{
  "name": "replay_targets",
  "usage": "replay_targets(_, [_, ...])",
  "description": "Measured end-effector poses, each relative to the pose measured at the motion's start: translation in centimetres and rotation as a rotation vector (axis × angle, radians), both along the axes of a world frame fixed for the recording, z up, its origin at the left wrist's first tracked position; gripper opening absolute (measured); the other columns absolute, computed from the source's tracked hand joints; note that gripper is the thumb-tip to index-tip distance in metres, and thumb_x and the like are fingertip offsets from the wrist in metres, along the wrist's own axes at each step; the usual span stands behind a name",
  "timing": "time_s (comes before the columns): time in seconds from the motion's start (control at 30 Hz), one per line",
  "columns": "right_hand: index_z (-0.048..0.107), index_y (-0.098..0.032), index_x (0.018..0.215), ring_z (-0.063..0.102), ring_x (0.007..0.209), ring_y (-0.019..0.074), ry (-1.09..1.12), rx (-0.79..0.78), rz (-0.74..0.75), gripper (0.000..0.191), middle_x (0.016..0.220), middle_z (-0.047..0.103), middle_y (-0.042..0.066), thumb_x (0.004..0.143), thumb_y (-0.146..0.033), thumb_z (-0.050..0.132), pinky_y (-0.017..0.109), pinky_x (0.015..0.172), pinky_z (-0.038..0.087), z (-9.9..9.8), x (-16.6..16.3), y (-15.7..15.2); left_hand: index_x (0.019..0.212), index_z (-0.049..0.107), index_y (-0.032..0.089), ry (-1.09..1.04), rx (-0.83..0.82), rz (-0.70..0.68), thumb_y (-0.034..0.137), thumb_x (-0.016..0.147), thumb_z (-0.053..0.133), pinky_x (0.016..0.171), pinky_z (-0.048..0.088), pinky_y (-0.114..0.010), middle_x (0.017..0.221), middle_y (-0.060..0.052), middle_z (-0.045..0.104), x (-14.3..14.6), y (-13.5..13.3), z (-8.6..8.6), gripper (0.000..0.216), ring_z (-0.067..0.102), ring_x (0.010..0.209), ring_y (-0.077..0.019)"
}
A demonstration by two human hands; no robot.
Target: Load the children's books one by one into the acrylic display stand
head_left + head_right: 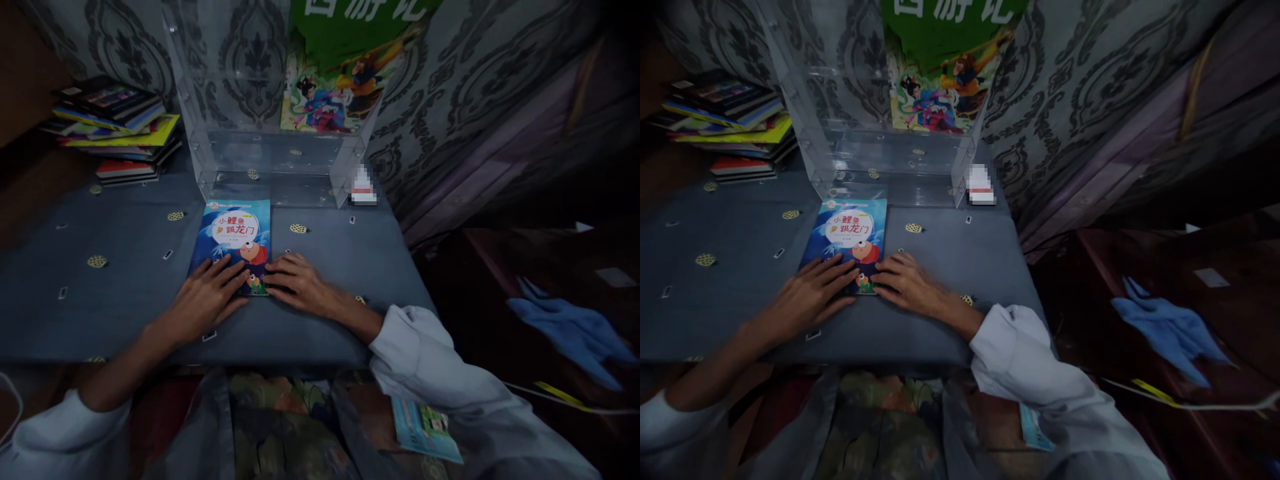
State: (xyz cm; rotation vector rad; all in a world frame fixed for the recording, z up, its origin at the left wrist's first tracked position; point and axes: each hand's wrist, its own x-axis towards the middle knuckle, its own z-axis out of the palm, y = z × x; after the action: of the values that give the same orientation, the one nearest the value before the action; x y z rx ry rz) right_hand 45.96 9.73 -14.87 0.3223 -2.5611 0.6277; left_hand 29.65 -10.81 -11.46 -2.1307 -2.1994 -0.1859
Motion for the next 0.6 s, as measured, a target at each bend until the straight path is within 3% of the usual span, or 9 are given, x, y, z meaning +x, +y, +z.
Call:
replay_targets(0.2, [0.073,-0.018,0.102,0.062,0.104,0.0213,0.017,0.149,0.099,0.018,0.101,0.075,0.008,0.101,-0.025,0.057,0.039,0.090,0.054,1.2,0.7,-1.4,0.136,0.063,0.019,0.015,0.031,0.001,0.046,0.104,0.043,0.110,0.045,-0.053,0.140,-0.012,0.063,0.0,-0.1,-0.3,0.046,0.052,0.137,-0.0326])
replay_targets(0.37, [0.073,-0.018,0.092,0.063,0.098,0.0204,0.033,0.204,0.097,0.022,0.094,0.074,0.008,0.102,-0.027,0.055,0.036,0.082,0.056,1.5,1.1,-2.0,0.137,0.062,0.023,0.034,0.032,-0.001,0.044,0.106,0.038,0.111,0.043,-0.051,0.143,-0.007,0.062,-0.3,0.3,-0.5,0.044,0.051,0.139,-0.0294])
replay_targets(0.6, [0.071,-0.016,0.095,0.063,0.100,0.0209,0.049,0.187,0.107,0.016,0.094,0.074,0.007,0.100,-0.024,0.059,0.035,0.083,0.056,1.6,1.1,-2.0,0.148,0.048,0.021,0.029,-0.052,0.009,0.039,0.107,0.036,0.114,0.038,-0.049,0.153,-0.009,0.052,-2.2,4.8,-0.5,0.046,0.045,0.144,-0.0259])
